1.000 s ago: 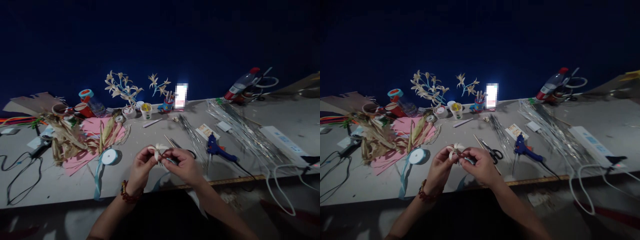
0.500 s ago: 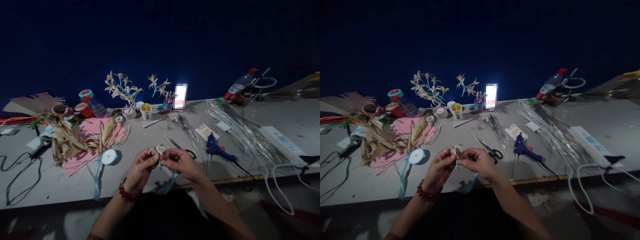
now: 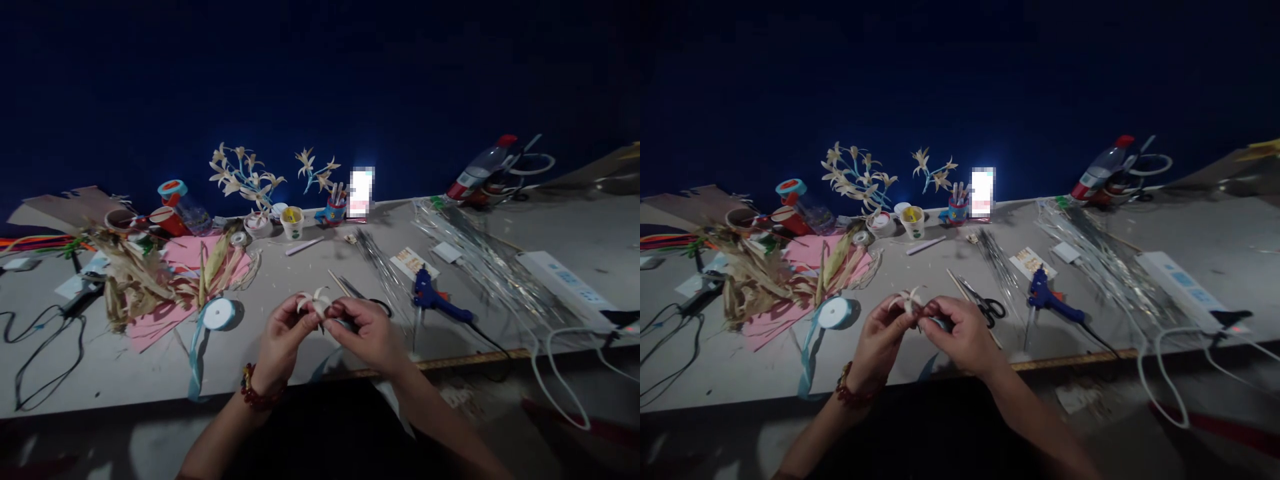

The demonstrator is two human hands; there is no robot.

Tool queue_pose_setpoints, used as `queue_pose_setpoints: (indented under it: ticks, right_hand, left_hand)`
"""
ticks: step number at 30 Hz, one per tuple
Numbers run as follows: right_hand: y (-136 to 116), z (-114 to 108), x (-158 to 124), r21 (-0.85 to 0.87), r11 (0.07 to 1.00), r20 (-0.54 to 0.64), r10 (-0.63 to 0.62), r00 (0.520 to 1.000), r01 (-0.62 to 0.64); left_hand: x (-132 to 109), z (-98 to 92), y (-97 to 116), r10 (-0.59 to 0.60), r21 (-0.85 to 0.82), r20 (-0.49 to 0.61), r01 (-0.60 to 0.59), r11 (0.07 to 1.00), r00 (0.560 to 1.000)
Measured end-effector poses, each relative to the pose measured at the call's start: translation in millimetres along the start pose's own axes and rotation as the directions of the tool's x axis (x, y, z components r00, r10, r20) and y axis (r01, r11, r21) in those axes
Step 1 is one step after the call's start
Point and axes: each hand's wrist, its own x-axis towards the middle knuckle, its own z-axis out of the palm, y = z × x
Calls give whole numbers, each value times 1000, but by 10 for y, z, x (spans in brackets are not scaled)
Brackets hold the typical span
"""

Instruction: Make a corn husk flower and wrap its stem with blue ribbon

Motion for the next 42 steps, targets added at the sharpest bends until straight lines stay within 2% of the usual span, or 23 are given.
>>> queue_pose_setpoints:
  ticks: [2,5,9,12,17,22,26,30,32,36,42]
  right_hand:
    - [-2,-4,11,58,997,34,45,998,-47]
    - [21,-4,33,242,957,139,129,982,-160]
    - [87,16,35,435,829,245,266,932,-351]
    - [120,35,16,498,759,265,328,907,-420]
    - [96,65,3,500,776,221,316,923,-385]
    - [69,74,15,471,828,161,256,953,-302]
    - [34,29,25,292,942,73,152,986,-167]
    - [-11,-8,32,104,992,48,68,997,-73]
    - [-16,-12,36,81,994,40,68,997,-71]
    - [16,-8,43,226,961,99,140,985,-159]
    - [84,3,45,319,917,150,202,968,-241]
  left_hand:
    - [2,-8,16,-9,10,-5,9,1000,1000]
    - [5,-5,38,-47,-36,-4,47,998,999]
    - [7,14,45,-123,-110,29,125,986,992]
    - [11,12,34,-169,-131,63,176,976,984]
    - [24,-4,18,-154,-162,98,169,972,983]
    - [37,13,5,-140,-174,71,151,973,988]
    - [20,12,-53,-84,-146,-9,82,986,996]
    - [-10,-11,-101,-10,-98,-41,6,995,999]
    - [-11,-15,-99,-9,-86,-47,5,996,999]
    - [3,1,-58,-43,-94,-43,39,995,998]
    - [4,13,-10,-141,-179,-11,137,974,990]
